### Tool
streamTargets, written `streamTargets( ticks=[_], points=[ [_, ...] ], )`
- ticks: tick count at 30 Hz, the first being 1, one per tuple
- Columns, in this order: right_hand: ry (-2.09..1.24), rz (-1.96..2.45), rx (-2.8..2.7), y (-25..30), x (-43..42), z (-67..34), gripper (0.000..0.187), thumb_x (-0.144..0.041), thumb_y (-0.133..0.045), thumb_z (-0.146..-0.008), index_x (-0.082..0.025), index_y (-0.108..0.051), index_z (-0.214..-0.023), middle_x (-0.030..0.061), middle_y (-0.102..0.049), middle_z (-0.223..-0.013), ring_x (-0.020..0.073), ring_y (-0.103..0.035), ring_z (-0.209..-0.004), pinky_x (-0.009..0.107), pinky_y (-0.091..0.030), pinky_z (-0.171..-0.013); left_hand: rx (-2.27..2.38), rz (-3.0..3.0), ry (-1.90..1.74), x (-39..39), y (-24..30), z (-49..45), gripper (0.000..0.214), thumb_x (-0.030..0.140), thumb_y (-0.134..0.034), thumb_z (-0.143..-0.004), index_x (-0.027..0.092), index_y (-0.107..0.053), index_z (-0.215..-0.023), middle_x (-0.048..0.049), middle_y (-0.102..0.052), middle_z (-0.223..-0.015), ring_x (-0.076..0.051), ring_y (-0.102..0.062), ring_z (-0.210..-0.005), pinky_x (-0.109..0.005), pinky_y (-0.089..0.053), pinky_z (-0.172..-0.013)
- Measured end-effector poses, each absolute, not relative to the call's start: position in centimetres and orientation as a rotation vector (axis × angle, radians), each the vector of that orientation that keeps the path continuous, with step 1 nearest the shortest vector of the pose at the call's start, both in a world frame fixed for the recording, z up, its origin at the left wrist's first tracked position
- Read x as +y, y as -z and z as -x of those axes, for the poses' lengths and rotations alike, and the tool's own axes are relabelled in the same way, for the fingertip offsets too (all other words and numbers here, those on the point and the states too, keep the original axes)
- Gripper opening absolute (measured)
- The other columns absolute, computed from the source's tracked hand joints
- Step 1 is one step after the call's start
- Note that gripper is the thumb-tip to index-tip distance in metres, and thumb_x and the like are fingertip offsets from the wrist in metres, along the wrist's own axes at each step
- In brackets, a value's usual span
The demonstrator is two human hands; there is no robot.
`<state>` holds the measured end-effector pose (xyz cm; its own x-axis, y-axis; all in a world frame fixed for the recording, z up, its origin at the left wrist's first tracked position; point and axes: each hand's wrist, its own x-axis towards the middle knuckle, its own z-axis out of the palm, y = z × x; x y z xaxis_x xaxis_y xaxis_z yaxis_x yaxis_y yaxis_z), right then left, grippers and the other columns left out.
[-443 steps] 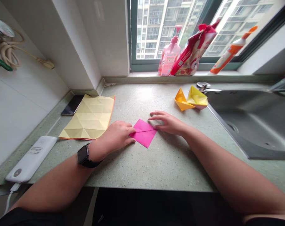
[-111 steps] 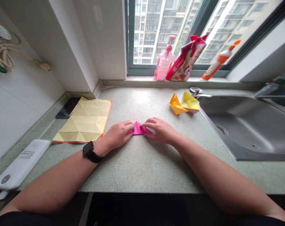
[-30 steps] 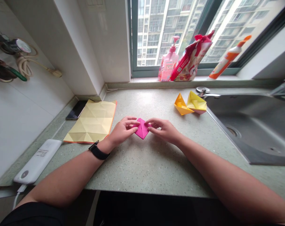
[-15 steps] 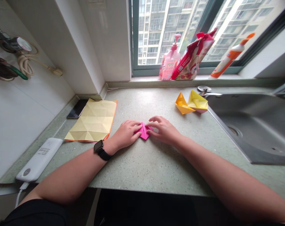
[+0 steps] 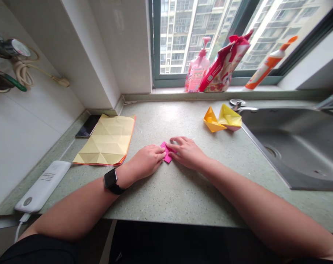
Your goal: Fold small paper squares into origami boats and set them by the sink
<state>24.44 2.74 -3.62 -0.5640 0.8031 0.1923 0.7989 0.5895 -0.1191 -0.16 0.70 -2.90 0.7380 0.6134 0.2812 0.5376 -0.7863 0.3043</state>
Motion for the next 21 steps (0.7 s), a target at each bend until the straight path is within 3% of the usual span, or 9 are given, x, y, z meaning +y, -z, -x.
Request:
streamTargets(
  ticks=[6, 11, 21],
  points=[
    [-0.005, 1.31, -2.616, 3.6, 2.8, -24.3, 0.034, -0.043, -0.061, -0.111, -0.031, -0.078, -0.138, 0.0135, -0.073, -0.144, 0.035, -0.067, -0.13, 0.05, -0.055, -0.108, 0.923, -2.74, -0.423, 0.1, 1.9, 0.2, 0.026, 0.021, -0.059, -0.107, 0.022, -0.08, -0.123, -0.0126, -0.077, -0.129, -0.03, -0.073, -0.115, -0.047, -0.056, -0.107],
    [-0.005, 1.31, -2.612, 3.8, 2.8, -24.3, 0.034, -0.042, -0.062, -0.111, -0.03, -0.078, -0.139, 0.0144, -0.073, -0.145, 0.0347, -0.068, -0.127, 0.051, -0.057, -0.107, 0.849, -2.704, -0.421, 0.1, 1.1, 0.9, 0.024, 0.027, -0.061, -0.107, 0.03, -0.082, -0.119, -0.0083, -0.078, -0.12, -0.027, -0.072, -0.114, -0.047, -0.049, -0.115],
    [-0.069, 1.307, -2.653, 3.2, 2.7, -24.4, 0.046, -0.05, -0.071, -0.105, -0.028, -0.075, -0.145, 0.0168, -0.07, -0.151, 0.0385, -0.066, -0.134, 0.054, -0.056, -0.11, 0.863, -2.699, -0.285, 0.1, 0.3, 1.4, 0.028, 0.025, -0.061, -0.108, 0.032, -0.082, -0.124, -0.0065, -0.078, -0.136, -0.026, -0.074, -0.123, -0.054, -0.036, -0.13]
  ],
)
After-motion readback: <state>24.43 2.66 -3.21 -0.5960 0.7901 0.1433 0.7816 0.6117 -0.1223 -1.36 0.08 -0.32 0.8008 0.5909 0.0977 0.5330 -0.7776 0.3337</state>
